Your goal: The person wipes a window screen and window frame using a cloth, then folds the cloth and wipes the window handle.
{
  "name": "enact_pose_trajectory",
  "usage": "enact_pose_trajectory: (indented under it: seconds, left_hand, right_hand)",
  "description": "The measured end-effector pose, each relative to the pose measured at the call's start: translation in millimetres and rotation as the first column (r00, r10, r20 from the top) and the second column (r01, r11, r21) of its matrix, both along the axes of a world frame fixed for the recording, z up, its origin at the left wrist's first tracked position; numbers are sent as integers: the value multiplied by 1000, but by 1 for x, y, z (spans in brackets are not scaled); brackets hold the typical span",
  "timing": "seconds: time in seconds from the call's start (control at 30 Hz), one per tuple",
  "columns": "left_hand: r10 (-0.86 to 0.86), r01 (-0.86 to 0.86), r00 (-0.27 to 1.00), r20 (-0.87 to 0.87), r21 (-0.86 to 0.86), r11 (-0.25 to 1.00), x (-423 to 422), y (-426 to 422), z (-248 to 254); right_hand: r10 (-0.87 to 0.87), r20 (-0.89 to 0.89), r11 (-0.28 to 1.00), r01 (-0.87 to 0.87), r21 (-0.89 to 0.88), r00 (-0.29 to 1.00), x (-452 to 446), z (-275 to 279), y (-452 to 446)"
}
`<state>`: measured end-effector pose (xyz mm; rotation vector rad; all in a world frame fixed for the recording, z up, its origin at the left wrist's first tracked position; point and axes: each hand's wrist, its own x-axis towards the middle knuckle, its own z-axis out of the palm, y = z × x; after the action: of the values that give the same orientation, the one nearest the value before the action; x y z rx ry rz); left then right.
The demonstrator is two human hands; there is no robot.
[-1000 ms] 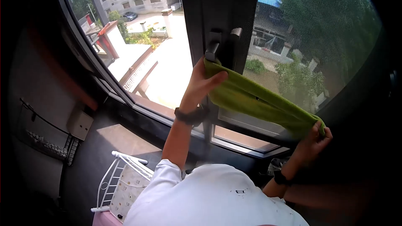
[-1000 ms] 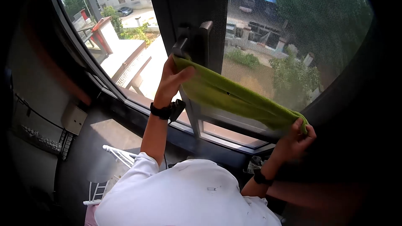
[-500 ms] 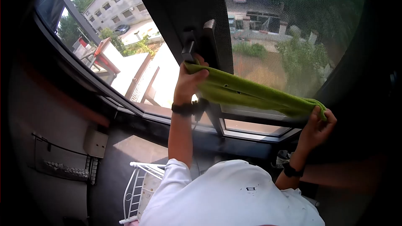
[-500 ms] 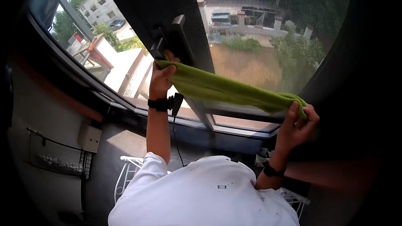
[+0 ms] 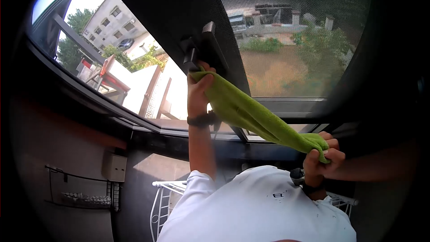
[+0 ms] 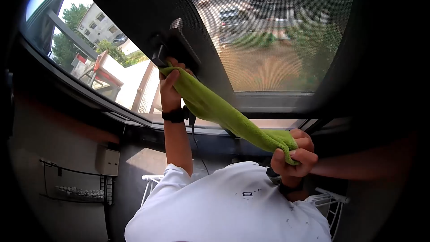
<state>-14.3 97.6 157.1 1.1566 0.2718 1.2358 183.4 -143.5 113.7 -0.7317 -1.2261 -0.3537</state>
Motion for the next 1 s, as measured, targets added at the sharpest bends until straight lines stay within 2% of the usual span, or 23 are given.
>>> enact_pose_trajectory:
  seconds: [0.07,0.27,0.4,0.47,0.5,0.6,0.67,0.73,0.8,0.87,0.93,1.0]
  left_hand:
    - [65,-65,998,-7,-19,998,1,0,0]
    - [-38,38,997,61,-3,999,-1,1,2]
    - [18,-17,998,66,-27,999,1,-10,7]
    - [136,-136,989,-58,-7,991,1,-17,16]
    - [183,-178,977,-113,57,982,-1,-14,15]
    - [281,-207,926,-253,284,936,-8,-4,15]
    - [305,-241,919,-250,257,936,-8,-15,21]
    - [302,-240,918,-259,244,940,-12,-16,23]
    - [399,-319,871,-288,289,903,-6,-19,16]
    - [353,-303,902,-248,217,928,-1,-18,10]
    - [393,-334,890,-229,257,907,0,-16,4]
    - [386,-338,903,-188,244,909,0,-19,-4]
  right_hand:
    - [21,30,1000,-22,15,999,-4,3,0]
    - [62,68,998,-62,0,996,-6,6,2]
    - [56,71,998,-53,-36,996,-7,8,0]
    - [-44,3,999,44,-14,999,0,11,5]
    - [-69,-29,997,68,-23,997,3,15,7]
    - [-55,72,998,57,-32,996,33,20,14]
    - [-183,116,973,196,-117,976,37,30,19]
    - [-74,-10,976,70,-208,997,37,33,32]
    - [-100,-78,963,77,-259,992,37,27,51]
    - [-90,14,942,90,-324,996,31,28,69]
    - [-22,174,937,81,-340,985,16,35,88]
    - [66,128,926,-13,-378,990,-4,42,110]
